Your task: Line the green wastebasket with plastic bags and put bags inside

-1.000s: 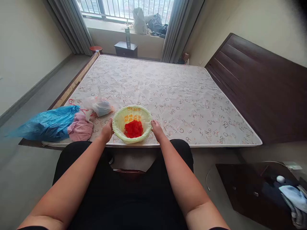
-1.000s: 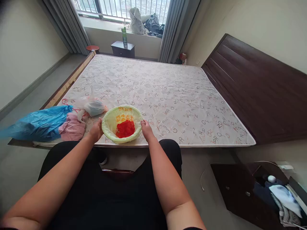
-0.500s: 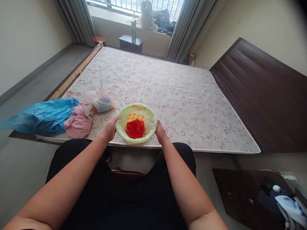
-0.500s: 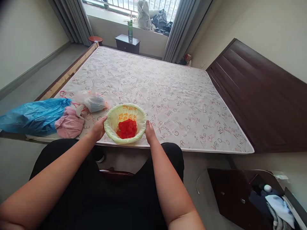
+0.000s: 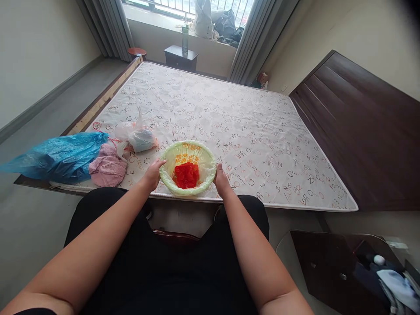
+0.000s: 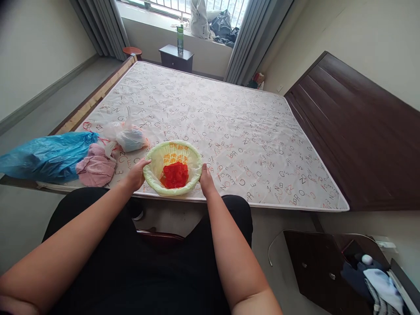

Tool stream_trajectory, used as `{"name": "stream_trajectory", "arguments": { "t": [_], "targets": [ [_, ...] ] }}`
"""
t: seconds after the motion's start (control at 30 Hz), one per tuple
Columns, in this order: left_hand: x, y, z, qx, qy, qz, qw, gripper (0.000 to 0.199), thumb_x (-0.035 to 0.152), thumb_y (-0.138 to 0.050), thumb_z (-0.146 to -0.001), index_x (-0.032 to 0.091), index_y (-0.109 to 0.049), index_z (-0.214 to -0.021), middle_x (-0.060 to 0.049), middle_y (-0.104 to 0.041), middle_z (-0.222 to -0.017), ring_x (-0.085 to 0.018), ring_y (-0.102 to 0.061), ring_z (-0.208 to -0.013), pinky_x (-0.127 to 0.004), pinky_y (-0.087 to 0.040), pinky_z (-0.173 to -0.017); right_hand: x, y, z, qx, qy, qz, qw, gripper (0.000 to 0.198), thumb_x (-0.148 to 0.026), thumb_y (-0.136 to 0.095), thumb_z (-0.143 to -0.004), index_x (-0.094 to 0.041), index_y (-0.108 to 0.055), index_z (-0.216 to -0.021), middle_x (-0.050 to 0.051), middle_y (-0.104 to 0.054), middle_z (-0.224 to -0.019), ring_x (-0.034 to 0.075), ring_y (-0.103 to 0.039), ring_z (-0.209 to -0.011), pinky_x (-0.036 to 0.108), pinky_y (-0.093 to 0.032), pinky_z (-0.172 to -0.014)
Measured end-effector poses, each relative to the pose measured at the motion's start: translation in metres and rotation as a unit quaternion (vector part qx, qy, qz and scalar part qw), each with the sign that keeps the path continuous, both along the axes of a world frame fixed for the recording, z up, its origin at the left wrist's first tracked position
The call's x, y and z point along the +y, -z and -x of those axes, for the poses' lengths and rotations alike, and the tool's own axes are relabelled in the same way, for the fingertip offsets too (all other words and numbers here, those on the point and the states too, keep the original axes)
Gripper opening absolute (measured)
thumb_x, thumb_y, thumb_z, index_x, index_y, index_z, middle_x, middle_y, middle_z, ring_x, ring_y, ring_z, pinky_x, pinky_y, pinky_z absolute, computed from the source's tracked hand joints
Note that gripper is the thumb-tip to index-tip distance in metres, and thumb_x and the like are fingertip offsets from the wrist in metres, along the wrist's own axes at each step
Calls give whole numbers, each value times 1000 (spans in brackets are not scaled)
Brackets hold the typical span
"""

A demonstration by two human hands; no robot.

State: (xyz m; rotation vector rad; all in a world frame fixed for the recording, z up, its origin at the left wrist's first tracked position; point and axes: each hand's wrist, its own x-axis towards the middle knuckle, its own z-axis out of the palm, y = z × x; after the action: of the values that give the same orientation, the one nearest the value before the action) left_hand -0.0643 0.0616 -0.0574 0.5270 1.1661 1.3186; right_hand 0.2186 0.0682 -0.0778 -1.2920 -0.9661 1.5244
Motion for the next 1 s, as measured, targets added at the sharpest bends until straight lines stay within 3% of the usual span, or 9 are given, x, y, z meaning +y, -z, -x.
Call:
{"name": "stream_trajectory", "arguments": {
  "t": [0.57, 1.0],
  "targets": [
    [1, -1, -2, 21, -17, 16, 999, 43, 25, -74, -70, 19, -65, -112, -6, -75, -102, -28, -72, -103, -40, -60, -92, 1, -3, 1, -12, 13, 10, 1000, 67, -78, -40, -95, -24, -64, -126, 9, -73, -125, 25, -67, -120, 41, -52, -107],
    [0, 1, -2, 44, -6, 8, 999, 43, 29, -76, -71, 20, -65, -112, -6, -75, -100, -27, -72, -101, -38, -59, -89, 0, -2, -1, -36, -2, 7, 999, 72, -81, -37, -94, -24, -62, -130, 10, -72, -125, 25, -68, -114, 38, -57, -97]
  ]
}}
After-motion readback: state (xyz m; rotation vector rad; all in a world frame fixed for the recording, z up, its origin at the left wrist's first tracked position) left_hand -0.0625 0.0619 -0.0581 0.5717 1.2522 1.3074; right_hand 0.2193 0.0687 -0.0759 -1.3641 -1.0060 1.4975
